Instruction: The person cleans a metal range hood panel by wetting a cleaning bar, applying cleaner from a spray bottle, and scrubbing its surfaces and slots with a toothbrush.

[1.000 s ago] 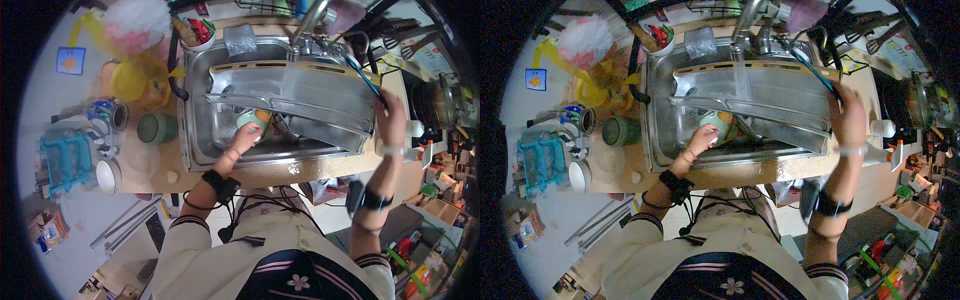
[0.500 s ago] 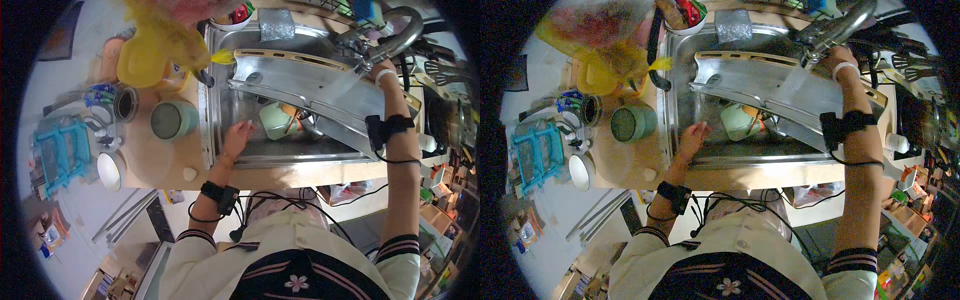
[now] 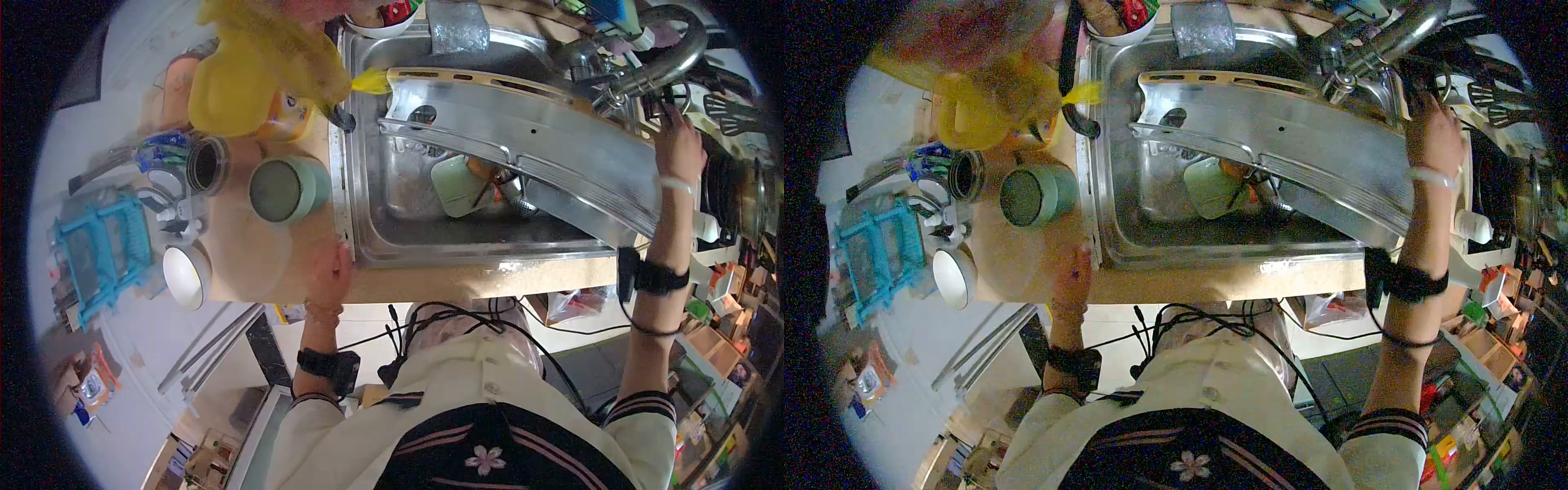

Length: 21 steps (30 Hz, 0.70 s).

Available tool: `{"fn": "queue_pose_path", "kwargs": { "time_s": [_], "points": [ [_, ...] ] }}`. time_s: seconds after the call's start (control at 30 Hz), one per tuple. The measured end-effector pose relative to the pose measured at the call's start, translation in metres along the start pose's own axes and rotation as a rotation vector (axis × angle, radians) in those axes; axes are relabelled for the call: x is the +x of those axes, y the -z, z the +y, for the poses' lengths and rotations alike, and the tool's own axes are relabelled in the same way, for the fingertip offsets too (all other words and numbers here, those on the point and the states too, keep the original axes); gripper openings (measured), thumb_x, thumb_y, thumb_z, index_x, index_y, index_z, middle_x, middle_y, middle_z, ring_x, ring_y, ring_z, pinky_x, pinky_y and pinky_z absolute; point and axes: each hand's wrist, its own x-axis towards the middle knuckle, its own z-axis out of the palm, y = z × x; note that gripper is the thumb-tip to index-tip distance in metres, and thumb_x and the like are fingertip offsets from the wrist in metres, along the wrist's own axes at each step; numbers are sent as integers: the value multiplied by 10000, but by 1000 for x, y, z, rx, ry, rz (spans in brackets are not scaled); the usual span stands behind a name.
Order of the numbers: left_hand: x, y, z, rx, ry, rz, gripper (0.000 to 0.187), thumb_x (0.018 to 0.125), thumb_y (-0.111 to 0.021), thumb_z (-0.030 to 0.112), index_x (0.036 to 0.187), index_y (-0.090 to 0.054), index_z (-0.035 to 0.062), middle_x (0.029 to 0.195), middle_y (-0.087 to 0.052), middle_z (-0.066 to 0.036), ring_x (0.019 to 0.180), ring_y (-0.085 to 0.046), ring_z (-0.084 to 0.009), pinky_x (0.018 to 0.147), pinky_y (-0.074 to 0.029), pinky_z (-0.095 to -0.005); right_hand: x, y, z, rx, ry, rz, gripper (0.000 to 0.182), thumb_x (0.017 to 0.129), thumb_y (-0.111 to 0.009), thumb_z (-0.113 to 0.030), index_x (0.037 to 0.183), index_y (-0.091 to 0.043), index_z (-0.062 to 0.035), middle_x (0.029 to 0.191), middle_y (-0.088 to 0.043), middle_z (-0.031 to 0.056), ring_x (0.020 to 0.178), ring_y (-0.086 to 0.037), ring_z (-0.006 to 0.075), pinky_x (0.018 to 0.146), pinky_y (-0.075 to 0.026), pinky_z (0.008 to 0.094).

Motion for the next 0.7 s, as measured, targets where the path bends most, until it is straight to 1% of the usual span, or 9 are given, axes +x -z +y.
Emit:
{"fn": "queue_pose_path", "kwargs": {
  "time_s": [0.13, 0.23, 0.33, 0.43, 0.47, 0.53, 0.57, 0.63, 0.7],
  "points": [
    [-2, 26, -18, 274, -101, 278, 128, 834, -549, 141, 806, -593, 24, 863, -576, -125, 803, -513, -315, 717, -412, -410, -52, 20, 47, 259, -104, -131, 304, 851, -519, -290, 1043, -603, -69, 970, -598, 177, 910, -565, 351, 750, -442, 390],
    [-8, 35, -24, 423, -100, 350, 125, 832, -542, 124, 815, -587, 9, 952, -560, -137, 887, -495, -333, 785, -397, -422, -89, 37, 56, 416, -328, -289, 312, 848, -533, -287, 1003, -609, -26, 933, -603, 179, 873, -584, 325, 729, -441, 353],
    [-8, 32, -37, 422, -51, 367, 118, 808, -555, 110, 875, -590, 20, 979, -560, -126, 933, -491, -325, 826, -384, -438, -115, 39, 54, 495, -351, -239, 317, 837, -566, -285, 974, -613, -3, 892, -603, 158, 812, -595, 271, 708, -437, 332],
    [0, 26, -59, 382, -104, 343, 196, 777, -576, 92, 963, -578, 32, 997, -555, -139, 942, -489, -331, 829, -385, -440, -126, 31, 54, 426, -158, -80, 314, 824, -598, -268, 1005, -614, -11, 869, -608, 139, 791, -599, 241, 705, -438, 324],
    [0, 23, -62, 386, -124, 376, 223, 765, -581, 84, 982, -573, 34, 996, -555, -140, 934, -494, -333, 826, -390, -435, -127, 35, 53, 463, -185, -133, 308, 816, -614, -261, 1001, -616, -16, 848, -605, 127, 782, -595, 248, 705, -440, 325],
    [0, 17, -45, 391, -163, 439, 282, 742, -592, 67, 1021, -561, 39, 995, -557, -144, 919, -504, -336, 820, -401, -424, -128, 38, 44, 522, -205, -152, 289, 806, -622, -251, 972, -617, -15, 887, -597, 137, 797, -589, 285, 707, -447, 352],
    [1, 14, -32, 289, -169, 399, 277, 754, -587, 67, 1028, -557, 37, 994, -556, -139, 912, -514, -317, 819, -409, -409, -127, 38, 43, 551, -215, -161, 280, 801, -626, -246, 957, -617, -15, 907, -593, 141, 805, -586, 304, 709, -450, 365],
    [4, 2, 6, 87, -180, 321, 268, 779, -578, 67, 1043, -550, 34, 994, -555, -129, 900, -532, -279, 816, -423, -378, -128, 28, 46, 534, -169, -198, 280, 787, -635, -263, 922, -621, -18, 875, -600, 146, 803, -590, 321, 695, -449, 382],
    [12, -26, 43, -563, -66, 164, 281, 833, -560, 102, 1100, -510, 28, 1002, -549, -93, 906, -538, -198, 821, -427, -320, -127, 26, 46, 478, -127, -236, 279, 782, -638, -272, 896, -621, -17, 859, -600, 154, 803, -592, 325, 685, -446, 389]
  ]
}}
